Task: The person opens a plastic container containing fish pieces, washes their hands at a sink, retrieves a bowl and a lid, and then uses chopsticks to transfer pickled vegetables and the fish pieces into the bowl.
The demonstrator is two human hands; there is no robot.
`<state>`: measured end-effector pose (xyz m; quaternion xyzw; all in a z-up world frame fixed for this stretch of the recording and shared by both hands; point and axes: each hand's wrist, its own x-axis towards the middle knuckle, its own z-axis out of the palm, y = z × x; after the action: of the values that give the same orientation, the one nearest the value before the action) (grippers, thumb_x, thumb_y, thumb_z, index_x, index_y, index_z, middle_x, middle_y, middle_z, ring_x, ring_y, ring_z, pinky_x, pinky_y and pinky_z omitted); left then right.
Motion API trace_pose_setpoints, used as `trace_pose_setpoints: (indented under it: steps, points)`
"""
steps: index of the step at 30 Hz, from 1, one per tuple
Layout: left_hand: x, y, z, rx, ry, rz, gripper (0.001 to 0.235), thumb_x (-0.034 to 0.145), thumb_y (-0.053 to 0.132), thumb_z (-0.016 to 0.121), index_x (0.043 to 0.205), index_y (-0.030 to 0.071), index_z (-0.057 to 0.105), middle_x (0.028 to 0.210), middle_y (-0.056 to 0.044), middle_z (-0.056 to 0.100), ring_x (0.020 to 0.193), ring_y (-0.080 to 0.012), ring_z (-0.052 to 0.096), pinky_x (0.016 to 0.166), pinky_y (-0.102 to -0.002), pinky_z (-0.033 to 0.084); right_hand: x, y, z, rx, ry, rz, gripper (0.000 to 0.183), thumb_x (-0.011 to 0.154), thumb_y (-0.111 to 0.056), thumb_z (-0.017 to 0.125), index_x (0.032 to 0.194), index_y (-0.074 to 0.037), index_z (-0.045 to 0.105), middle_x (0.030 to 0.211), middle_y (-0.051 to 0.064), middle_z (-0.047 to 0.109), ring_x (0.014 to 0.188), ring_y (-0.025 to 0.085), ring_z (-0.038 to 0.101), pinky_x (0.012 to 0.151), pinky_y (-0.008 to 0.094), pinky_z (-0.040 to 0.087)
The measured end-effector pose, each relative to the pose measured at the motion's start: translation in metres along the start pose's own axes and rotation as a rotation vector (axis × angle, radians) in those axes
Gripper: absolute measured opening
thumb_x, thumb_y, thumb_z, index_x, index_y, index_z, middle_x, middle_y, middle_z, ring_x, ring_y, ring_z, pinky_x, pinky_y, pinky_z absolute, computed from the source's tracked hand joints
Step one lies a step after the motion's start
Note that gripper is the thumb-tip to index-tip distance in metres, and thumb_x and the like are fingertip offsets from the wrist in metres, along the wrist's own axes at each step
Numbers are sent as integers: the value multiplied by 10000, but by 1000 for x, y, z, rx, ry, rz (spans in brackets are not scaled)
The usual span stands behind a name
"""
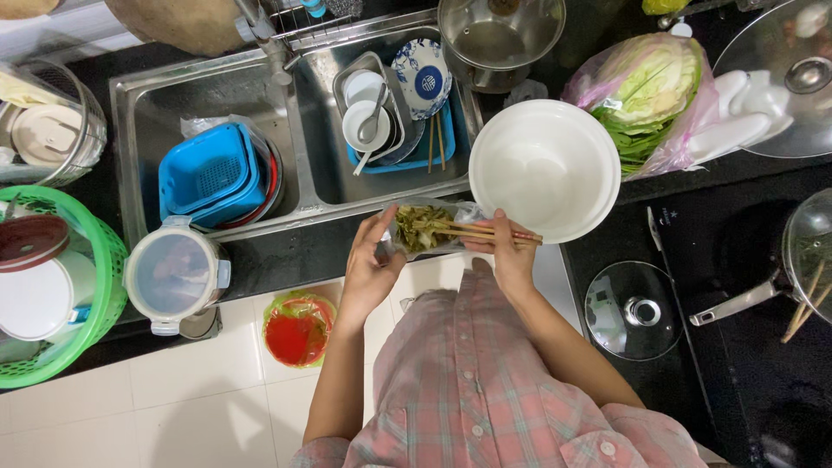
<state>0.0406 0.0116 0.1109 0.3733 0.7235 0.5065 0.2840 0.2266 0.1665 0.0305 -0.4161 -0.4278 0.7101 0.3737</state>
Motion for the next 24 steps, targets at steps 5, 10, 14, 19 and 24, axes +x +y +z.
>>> trace_pose_setpoints:
  steps: [5,10,14,19,24]
  points:
    - [2,-8,2,-4,16,18,730,791,-40,659,1489,133,536,1348,-81,565,1124,-163,612,753,-218,534,0,-4,-10,26,-25,-4,440,1059,-302,568,933,98,703,888,242,740,716,323,773,643,377,683]
    - [18,-17,6,1,21,111,806,773,-80,698,1534,114,520,1461,-162,503,1377,-268,489,1096,-325,422,-7,-22,-15,33,-16,-51,438,1070,-298,563,944,101,694,894,226,724,713,332,770,628,387,675]
    - [37,-2,19,-180,-40,99,799,764,-64,689,1515,128,498,1455,-128,524,1385,-263,503,1108,-323,443,-15,-45,-16,14,-41,-137,462,1095,-310,537,959,106,687,896,216,723,729,313,768,658,379,679]
    - [54,30,32,-245,-86,56,779,804,-51,651,1536,155,483,1456,-60,503,1192,-204,514,850,-268,532,-13,-68,-23,-7,10,-215,468,1087,-315,519,954,105,677,880,210,717,695,315,761,646,397,685]
    - [63,45,38,-275,-128,95,778,807,-54,629,1542,149,476,1498,-53,468,1232,-183,467,870,-247,514,-12,-91,-38,56,36,-284,455,1123,-292,500,986,107,672,893,231,720,713,319,749,657,392,664]
